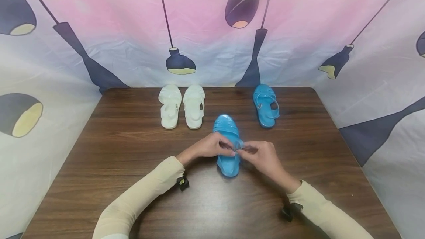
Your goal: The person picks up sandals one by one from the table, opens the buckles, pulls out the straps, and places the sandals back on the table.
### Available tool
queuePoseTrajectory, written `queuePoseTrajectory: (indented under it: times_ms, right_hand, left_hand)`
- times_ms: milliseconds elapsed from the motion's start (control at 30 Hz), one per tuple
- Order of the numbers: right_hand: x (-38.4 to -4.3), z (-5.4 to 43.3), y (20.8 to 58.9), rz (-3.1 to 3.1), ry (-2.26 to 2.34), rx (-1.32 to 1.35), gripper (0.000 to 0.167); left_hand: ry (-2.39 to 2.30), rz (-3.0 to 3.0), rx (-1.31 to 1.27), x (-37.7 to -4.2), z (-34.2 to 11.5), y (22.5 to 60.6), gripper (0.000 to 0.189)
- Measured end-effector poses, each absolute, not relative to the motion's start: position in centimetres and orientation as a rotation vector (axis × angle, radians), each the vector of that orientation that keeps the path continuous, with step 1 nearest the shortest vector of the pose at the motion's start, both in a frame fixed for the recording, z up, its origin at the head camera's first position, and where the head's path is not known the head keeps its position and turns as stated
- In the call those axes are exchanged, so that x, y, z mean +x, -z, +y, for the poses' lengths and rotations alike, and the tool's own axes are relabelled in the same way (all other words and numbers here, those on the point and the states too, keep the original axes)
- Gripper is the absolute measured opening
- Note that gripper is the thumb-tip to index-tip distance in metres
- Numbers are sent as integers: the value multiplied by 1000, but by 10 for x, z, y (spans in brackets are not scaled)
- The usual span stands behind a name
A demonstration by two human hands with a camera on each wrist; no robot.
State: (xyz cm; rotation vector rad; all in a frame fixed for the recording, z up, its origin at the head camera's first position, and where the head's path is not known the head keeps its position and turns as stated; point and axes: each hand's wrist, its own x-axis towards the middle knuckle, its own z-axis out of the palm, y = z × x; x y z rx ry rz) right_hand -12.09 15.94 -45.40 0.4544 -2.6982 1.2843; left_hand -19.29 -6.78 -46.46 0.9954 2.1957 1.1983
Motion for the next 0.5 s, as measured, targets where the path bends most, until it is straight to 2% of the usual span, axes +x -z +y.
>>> queuePoseTrajectory:
  times_ms: [367,500]
  right_hand:
    - [-120,156,451,-2664,-1218,522,17]
    - [-119,160,442,-2658,-1218,474,19]
  left_hand:
    - [-1203,2184,997,-193,-67,462,9]
    - [-1203,2177,988,-194,-70,462,14]
